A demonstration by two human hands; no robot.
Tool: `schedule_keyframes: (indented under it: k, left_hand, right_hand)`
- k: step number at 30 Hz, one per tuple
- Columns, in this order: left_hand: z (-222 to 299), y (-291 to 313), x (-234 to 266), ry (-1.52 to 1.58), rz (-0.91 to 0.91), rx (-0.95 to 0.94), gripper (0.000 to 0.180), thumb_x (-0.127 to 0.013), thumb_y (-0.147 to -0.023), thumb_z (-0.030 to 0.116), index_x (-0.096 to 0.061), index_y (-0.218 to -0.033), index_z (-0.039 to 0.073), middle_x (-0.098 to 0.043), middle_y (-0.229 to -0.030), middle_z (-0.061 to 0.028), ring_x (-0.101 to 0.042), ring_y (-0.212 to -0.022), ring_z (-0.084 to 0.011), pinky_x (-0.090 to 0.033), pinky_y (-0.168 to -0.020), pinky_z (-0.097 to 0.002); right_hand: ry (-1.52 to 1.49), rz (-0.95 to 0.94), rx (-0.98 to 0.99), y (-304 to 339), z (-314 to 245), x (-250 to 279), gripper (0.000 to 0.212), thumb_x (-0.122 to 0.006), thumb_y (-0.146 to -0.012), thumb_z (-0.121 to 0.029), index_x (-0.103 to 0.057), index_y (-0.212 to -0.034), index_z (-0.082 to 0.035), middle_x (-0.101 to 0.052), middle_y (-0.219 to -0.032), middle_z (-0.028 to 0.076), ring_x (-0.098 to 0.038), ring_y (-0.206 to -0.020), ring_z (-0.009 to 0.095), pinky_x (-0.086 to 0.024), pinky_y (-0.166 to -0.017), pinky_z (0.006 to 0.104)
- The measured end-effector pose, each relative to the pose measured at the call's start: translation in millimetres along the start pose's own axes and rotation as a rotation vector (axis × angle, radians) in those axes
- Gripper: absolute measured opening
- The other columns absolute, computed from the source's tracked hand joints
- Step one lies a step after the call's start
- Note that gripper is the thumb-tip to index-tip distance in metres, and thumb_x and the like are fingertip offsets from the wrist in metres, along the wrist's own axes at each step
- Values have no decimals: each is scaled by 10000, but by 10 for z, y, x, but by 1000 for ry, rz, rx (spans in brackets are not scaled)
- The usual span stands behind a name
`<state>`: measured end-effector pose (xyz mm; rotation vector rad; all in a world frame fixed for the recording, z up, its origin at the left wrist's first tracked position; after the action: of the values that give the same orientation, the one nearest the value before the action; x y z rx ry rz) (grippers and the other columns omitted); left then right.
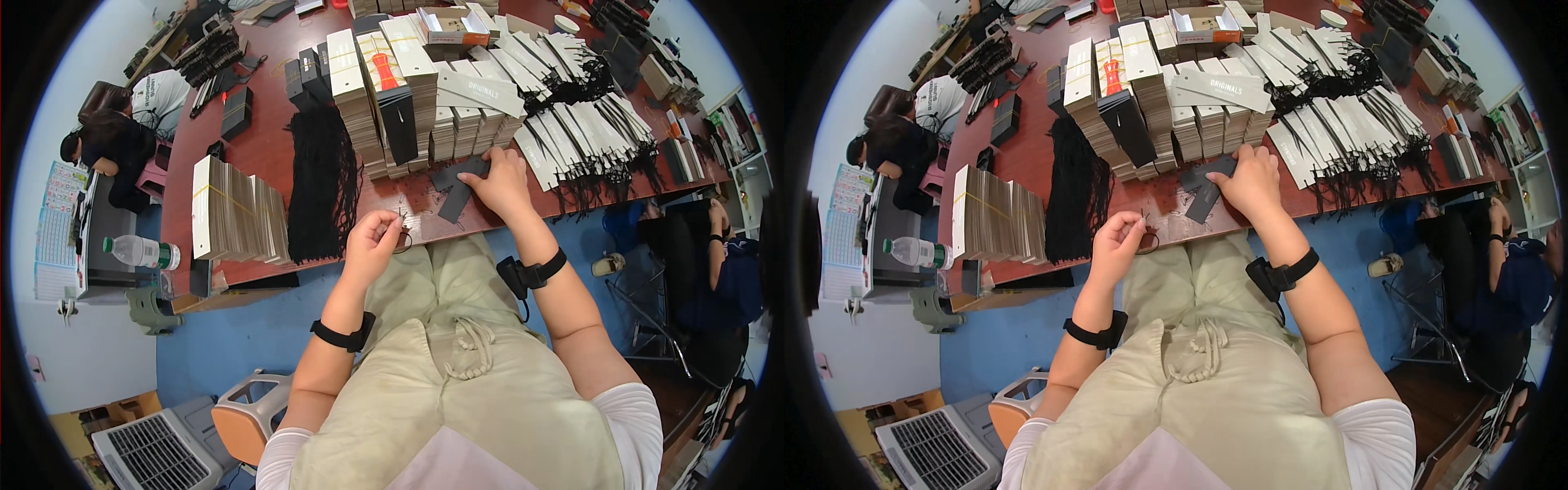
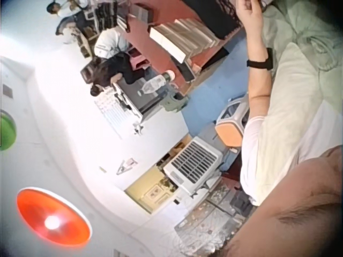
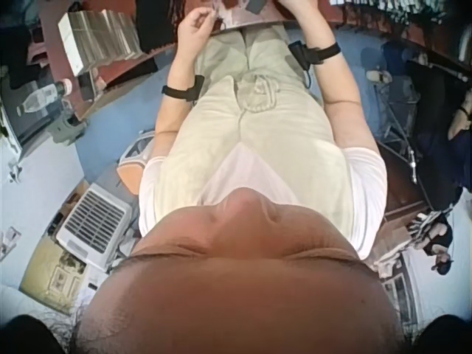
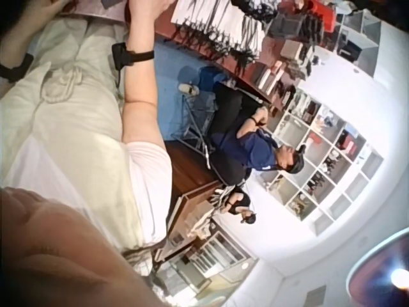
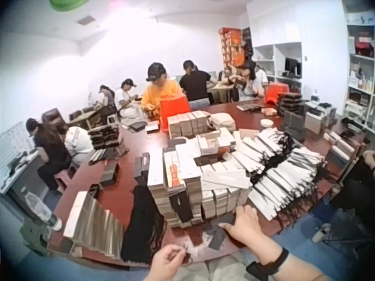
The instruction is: Thread black cords through paper tags and organize them into stacks.
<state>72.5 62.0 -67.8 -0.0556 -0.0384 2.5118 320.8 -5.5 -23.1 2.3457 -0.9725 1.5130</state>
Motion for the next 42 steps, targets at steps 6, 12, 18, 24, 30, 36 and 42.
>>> schedule_keyframes:
  k: [6, 12, 18, 24, 30, 36, 42]
  left_hand:
    - [16, 22, -19, 22, -44, 6, 67, -568, -922, 45, -582, -980, 15, -577, -803, 47, -492, -684, 13, -373, -593, -138]
    - [10, 6, 7, 37, -18, -1, 85, -589, -908, 65, -586, -960, -2, -612, -765, 2, -579, -674, -37, -459, -606, -186]
    - [10, -4, 8, 27, -31, 7, 77, -590, -907, 65, -586, -950, 1, -608, -759, 6, -566, -663, -33, -452, -595, -186]
    - [33, 8, -52, 23, -78, 27, 59, -574, -917, 50, -577, -964, 14, -582, -790, 35, -536, -682, -11, -430, -608, -166]
    - [0, 5, -29, 68, -62, 15, 60, -584, -907, 57, -580, -928, 0, -568, -757, 23, -535, -661, -28, -434, -584, -183]
    - [20, 7, -25, 61, -56, -35, 57, -587, -895, 34, -584, -912, -20, -555, -818, 9, -521, -687, -34, -430, -596, -192]
    - [69, 11, -25, 26, -54, -56, 54, -585, -895, 32, -580, -903, -21, -557, -801, 11, -518, -687, -30, -426, -595, -192]
  right_hand:
    - [-111, -18, 7, -131, 134, -92, 578, -847, -623, -318, -555, -1008, 0, -573, -895, 151, -559, -840, 300, -475, -761, 376]
    - [-919, -83, -192, -165, 429, -105, 462, -788, -720, -132, -493, -1035, 33, -522, -661, 14, -501, -580, 105, -396, -503, 247]
    - [-1651, -121, -239, -133, 367, -9, 168, -643, -840, 8, -586, -997, -5, -640, -849, 41, -573, -729, 101, -455, -652, 230]
    - [-1455, -158, 88, -14, -855, 496, 210, -671, -786, 54, -620, -988, 23, -664, -963, 100, -632, -830, 128, -518, -747, 247]
    - [-1496, -83, 255, -8, -1406, 605, 250, -709, -763, 48, -573, -972, 20, -630, -888, 54, -601, -792, 96, -508, -729, 220]
    - [-1400, 55, 288, 20, -1434, 679, 311, -751, -746, 15, -506, -932, -24, -571, -820, 14, -570, -759, 71, -497, -695, 203]
    - [-1306, 51, 291, 57, -1433, 673, 294, -761, -744, -3, -504, -883, -38, -563, -800, 7, -563, -701, 53, -481, -607, 193]
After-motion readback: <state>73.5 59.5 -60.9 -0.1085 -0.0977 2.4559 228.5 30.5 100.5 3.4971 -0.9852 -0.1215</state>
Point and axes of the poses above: each hand's wrist, its own y-axis away from the middle knuckle, its own x-axis out of the back of the hand, z = x × y, the point moved 10 cm from there along -y, towards the middle knuckle
